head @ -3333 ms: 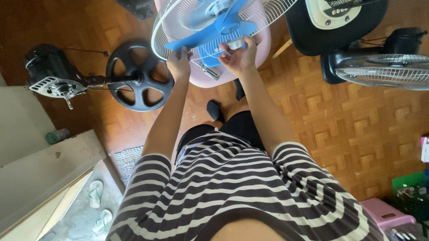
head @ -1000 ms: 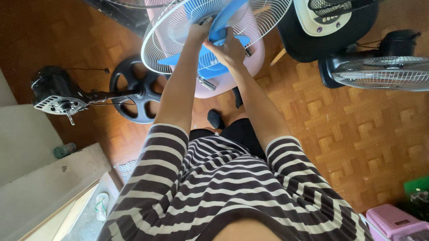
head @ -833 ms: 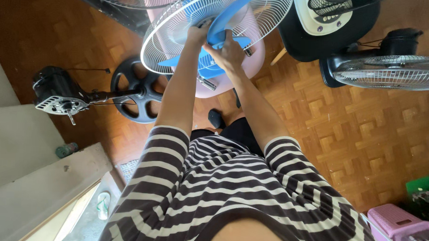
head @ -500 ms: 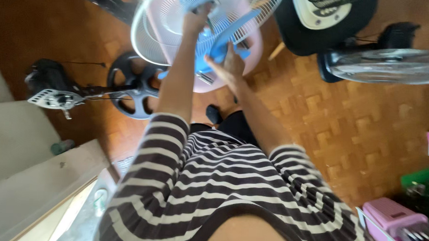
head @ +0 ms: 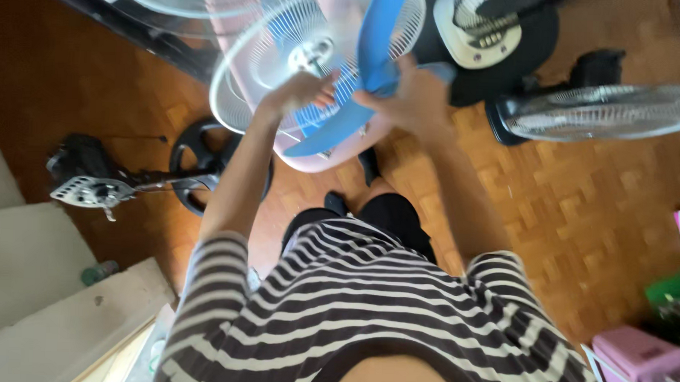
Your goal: The person disassembles two standing fans. They remove the front grille, unscrew and detach the blades, and remove the rear grille from a black fan, then repeat the process on a blue fan. The parts are placed on a nearby pink chair.
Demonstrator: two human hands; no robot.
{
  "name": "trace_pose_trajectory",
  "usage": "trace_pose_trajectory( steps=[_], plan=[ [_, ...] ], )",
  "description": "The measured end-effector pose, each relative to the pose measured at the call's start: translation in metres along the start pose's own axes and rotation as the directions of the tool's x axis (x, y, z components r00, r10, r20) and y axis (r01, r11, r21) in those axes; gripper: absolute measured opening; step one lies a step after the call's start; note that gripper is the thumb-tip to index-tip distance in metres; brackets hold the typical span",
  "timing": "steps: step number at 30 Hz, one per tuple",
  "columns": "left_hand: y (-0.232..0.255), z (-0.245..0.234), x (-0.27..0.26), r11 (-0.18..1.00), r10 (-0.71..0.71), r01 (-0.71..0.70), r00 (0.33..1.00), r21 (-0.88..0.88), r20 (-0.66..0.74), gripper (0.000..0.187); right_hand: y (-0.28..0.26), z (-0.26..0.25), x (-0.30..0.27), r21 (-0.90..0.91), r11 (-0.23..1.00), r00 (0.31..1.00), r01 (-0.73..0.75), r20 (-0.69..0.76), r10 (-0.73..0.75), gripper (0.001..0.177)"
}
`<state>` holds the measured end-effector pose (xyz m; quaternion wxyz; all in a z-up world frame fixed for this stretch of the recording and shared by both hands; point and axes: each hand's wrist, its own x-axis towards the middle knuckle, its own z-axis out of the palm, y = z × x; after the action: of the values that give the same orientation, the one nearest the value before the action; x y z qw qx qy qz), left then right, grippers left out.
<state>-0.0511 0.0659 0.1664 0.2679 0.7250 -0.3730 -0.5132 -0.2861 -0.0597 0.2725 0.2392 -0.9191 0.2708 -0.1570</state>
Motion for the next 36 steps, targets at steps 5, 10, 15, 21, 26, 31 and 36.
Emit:
trace_pose_trajectory(
  steps=[5,10,15,21,26,31,36],
  plan=[
    [0.058,-0.043,-0.159,0.876,0.440,-0.460,0.885,-0.146,-0.150,0.074,-0.042,-0.099,0.078,-0.237,0.958,0.987,0.162,0.040,-0.157,0.076],
    [0.075,-0.064,-0.193,0.622,0.542,-0.740,0.644,-0.257,-0.540,0.043,-0.103,-0.124,0.173,-0.029,0.989,0.979,0.143,0.150,-0.138,0.072],
    [0.056,-0.094,-0.145,0.576,0.211,-0.755,0.509,-0.315,-0.835,0.027,-0.151,-0.093,0.284,-0.271,0.943,0.938,0.191,0.333,-0.094,0.089],
    [0.011,-0.150,-0.069,0.583,-0.038,-0.731,0.411,-0.355,-0.911,0.036,-0.163,-0.004,0.385,-0.097,0.985,0.844,0.146,0.532,-0.073,0.085],
    [-0.020,-0.174,-0.025,0.504,-0.202,-0.730,0.420,-0.461,-0.885,0.032,-0.151,0.071,0.430,-0.113,0.973,0.854,0.201,0.507,-0.118,0.081],
    [-0.035,-0.191,-0.003,0.417,-0.335,-0.721,0.444,-0.553,-0.831,0.027,-0.129,0.140,0.447,-0.159,0.935,0.906,0.316,0.342,-0.248,0.074],
    [-0.044,-0.196,0.005,0.250,-0.439,-0.703,0.531,-0.666,-0.725,0.032,-0.097,0.180,0.423,0.029,0.755,0.727,0.655,0.249,-0.640,0.053]
  ],
)
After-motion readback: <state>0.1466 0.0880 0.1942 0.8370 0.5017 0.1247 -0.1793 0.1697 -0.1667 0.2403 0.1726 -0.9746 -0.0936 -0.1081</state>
